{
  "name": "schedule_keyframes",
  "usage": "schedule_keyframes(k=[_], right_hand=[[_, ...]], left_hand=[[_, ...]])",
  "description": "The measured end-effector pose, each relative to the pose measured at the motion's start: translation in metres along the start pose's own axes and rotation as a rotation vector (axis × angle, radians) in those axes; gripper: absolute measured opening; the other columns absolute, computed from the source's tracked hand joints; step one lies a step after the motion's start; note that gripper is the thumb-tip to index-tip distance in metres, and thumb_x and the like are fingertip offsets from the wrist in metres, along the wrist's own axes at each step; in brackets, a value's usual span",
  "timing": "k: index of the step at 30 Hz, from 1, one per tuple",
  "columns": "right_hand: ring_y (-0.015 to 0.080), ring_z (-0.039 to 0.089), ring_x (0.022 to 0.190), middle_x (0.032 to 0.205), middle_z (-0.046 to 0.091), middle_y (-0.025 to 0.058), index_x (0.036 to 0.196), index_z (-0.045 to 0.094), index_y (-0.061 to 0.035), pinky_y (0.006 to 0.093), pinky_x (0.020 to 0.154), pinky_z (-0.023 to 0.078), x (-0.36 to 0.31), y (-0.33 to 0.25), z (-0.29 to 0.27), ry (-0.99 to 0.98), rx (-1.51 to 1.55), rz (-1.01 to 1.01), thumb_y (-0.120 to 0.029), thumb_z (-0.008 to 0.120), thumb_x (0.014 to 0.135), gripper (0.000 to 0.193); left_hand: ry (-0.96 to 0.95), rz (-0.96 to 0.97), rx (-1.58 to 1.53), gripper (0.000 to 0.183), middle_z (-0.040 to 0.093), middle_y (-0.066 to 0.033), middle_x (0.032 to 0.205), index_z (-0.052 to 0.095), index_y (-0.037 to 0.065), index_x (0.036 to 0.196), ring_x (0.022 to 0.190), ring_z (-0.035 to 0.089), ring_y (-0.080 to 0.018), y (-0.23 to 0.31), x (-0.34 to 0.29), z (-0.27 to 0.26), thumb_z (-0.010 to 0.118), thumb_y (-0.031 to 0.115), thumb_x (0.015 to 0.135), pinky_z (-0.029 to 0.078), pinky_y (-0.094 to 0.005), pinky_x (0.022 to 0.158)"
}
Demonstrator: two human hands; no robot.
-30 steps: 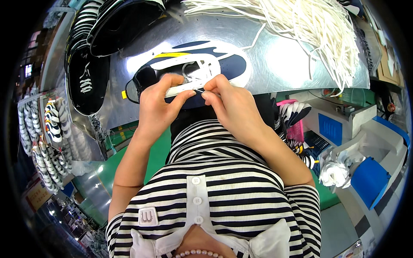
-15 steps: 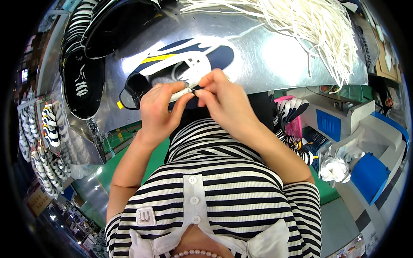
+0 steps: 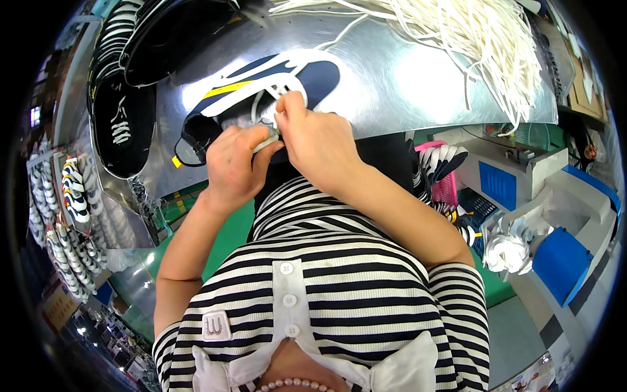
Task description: The person threads white shoelaces through the eyelets of a blue and white sneaker. They pull the laces tight and arrange them neatly across the shoe's tongue. The person repeats this process for multiple shoes on a metal workbench.
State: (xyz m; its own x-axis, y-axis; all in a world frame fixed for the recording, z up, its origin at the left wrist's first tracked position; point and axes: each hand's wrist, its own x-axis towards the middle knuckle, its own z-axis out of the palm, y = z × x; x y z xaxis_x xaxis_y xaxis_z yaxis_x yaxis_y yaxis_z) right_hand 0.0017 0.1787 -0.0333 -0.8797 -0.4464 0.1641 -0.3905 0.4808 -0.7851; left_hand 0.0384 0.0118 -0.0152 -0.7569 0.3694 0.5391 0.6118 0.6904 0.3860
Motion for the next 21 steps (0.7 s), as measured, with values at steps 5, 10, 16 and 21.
schedule_keyframes(k=[5,10,16,21], right_hand=[[0.026,0.068,0.065,0.075,0.068,0.0101,0.1,0.063,-0.0081,0.0357,0.057,0.05,-0.021,-0.001,-0.06,-0.101,0.023,0.251,-0.02,0.069,0.09,0.016],[0.0267,0.066,0.067,0.084,0.07,0.0122,0.108,0.066,-0.0039,0.0302,0.061,0.051,0.015,-0.011,-0.047,-0.175,0.2,-0.21,-0.006,0.069,0.085,0.023],[0.0324,0.067,0.068,0.076,0.07,0.0123,0.101,0.068,-0.0078,0.0408,0.062,0.052,0.018,-0.002,-0.042,-0.353,0.169,-0.137,-0.014,0.068,0.085,0.018],[0.0128,0.068,0.069,0.084,0.073,0.0056,0.105,0.069,-0.0058,0.0263,0.066,0.053,0.026,-0.014,-0.063,-0.152,0.639,0.17,-0.007,0.072,0.086,0.02]], left_hand=[[0.052,-0.044,0.107,0.033,0.06,-0.0057,0.072,0.053,0.004,0.105,0.055,0.053,-0.0222,0.008,-0.012,-0.002,0.075,0.005,0.081,0.039,-0.0328,0.052],[0.016,0.075,0.057,0.027,0.061,-0.0054,0.073,0.054,0.005,0.102,0.06,0.057,-0.0207,0.008,-0.014,0.004,0.071,0.004,0.081,0.041,-0.0324,0.055],[-0.005,0.103,0.011,0.022,0.06,-0.0041,0.074,0.056,0.005,0.099,0.062,0.058,-0.0196,0.008,-0.019,-0.002,0.069,0.004,0.081,0.041,-0.0312,0.055],[-0.079,0.013,-0.102,0.042,0.062,-0.0088,0.076,0.052,0.004,0.105,0.061,0.058,-0.0253,0.009,-0.021,-0.006,0.08,0.001,0.074,0.043,-0.0343,0.056]])
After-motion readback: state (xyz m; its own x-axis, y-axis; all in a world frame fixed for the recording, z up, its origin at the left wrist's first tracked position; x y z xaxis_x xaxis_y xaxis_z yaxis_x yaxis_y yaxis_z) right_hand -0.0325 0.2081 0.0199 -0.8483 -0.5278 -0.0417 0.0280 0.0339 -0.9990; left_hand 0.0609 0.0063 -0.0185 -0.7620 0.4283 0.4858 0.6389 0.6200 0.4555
